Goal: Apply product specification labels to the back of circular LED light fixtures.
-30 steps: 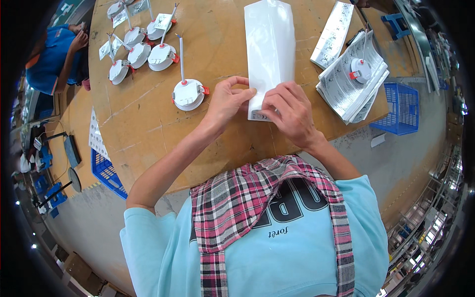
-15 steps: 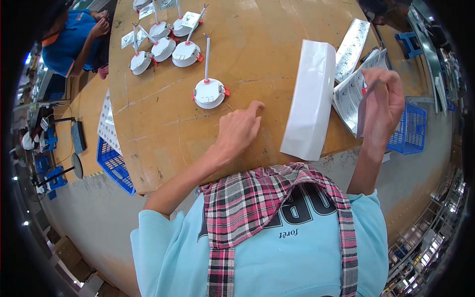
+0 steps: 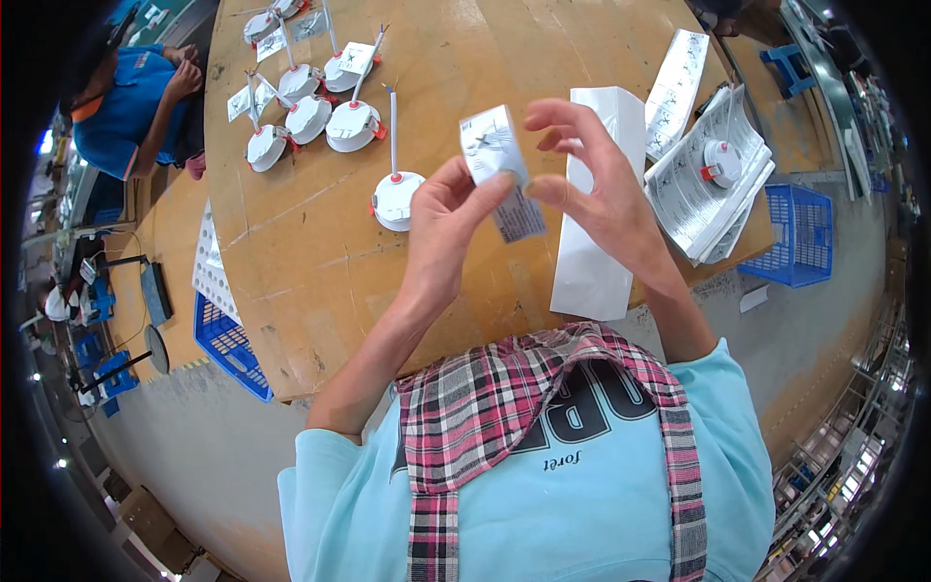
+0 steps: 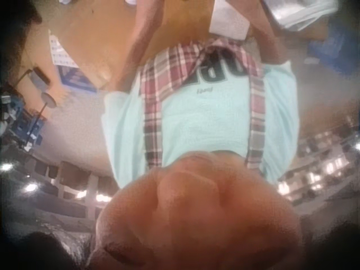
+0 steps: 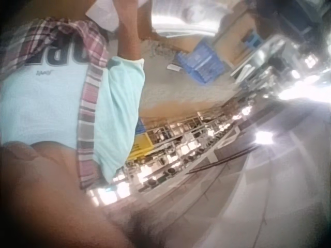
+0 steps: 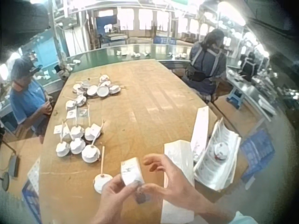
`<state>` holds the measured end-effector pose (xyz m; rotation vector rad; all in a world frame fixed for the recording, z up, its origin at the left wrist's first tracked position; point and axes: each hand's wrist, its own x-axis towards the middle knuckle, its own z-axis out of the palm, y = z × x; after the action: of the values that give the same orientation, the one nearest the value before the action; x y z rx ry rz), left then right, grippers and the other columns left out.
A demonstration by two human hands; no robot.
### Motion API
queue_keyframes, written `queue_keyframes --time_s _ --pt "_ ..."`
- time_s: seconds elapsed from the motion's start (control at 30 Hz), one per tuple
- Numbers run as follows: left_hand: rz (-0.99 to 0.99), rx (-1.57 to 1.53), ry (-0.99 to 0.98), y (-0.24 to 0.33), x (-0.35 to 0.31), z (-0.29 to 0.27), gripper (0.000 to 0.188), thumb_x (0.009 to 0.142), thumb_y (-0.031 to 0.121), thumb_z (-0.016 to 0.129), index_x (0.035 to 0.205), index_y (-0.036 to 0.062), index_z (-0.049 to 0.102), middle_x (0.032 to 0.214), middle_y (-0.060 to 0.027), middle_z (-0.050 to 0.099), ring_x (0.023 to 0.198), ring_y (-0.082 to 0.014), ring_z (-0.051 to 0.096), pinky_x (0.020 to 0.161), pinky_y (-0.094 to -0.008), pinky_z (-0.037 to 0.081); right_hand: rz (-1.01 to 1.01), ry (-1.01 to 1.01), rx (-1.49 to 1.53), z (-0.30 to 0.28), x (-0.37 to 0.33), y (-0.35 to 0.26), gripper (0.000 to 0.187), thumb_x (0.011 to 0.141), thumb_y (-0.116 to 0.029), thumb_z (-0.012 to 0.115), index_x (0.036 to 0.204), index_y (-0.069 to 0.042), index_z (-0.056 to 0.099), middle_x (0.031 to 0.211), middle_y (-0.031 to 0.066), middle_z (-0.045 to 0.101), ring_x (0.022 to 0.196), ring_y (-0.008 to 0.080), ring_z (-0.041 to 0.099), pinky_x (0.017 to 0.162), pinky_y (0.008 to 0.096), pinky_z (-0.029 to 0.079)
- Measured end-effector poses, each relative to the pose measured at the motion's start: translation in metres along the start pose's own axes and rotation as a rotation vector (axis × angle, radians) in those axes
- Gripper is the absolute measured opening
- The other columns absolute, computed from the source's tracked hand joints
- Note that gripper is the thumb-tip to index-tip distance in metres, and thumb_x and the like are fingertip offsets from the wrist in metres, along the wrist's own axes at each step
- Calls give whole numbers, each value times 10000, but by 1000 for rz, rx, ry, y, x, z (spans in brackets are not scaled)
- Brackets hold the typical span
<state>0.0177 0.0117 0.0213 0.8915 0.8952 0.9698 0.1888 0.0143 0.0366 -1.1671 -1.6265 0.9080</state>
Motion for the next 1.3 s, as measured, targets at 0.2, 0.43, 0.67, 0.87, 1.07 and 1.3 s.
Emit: queue_keyframes --time_s 0.2,0.43,0.67,0.87,1.07,1.3 --pt "65 -190 123 -13 3 -5 183 884 125 642 1021 6 616 1030 -34 638 888 -87 584 873 -286 431 216 -46 214 9 -12 7 382 785 -245 738 1029 13 596 944 72 629 904 172 578 842 315 451" --pt "466 949 318 -9 -1 -47 465 803 182 714 1180 -5 518 1180 -118 521 1090 -235 520 941 -380 384 287 20 -185 -17 4 -4 139 802 -92 689 862 22 638 734 60 631 695 132 583 655 266 461" --pt "267 1197 291 -39 -27 -82 642 785 264 711 1292 -7 427 1249 -171 470 1203 -335 425 1019 -437 316 284 -318 -127 -21 24 -8 130 825 -119 642 839 9 618 736 26 598 726 104 541 688 245 433" --pt "349 775 347 14 -44 -43 751 765 307 739 1332 -24 374 1256 -170 452 1219 -291 425 1043 -395 305 355 -480 -162 -9 37 -15 175 815 -145 654 844 27 642 723 68 625 677 133 570 651 267 462" --pt "-34 124 58 23 -31 -59 628 813 307 707 1275 -30 447 1191 -145 532 1079 -179 541 934 -312 409 273 -533 -193 9 42 -26 213 801 -142 665 896 50 664 713 107 639 652 161 600 623 289 478" --pt "-154 101 0 17 -16 -70 193 853 177 685 948 12 656 802 -26 668 751 -63 609 708 -223 465 308 -476 -150 7 30 -14 238 802 -176 670 913 34 669 699 92 626 647 167 584 628 289 472"
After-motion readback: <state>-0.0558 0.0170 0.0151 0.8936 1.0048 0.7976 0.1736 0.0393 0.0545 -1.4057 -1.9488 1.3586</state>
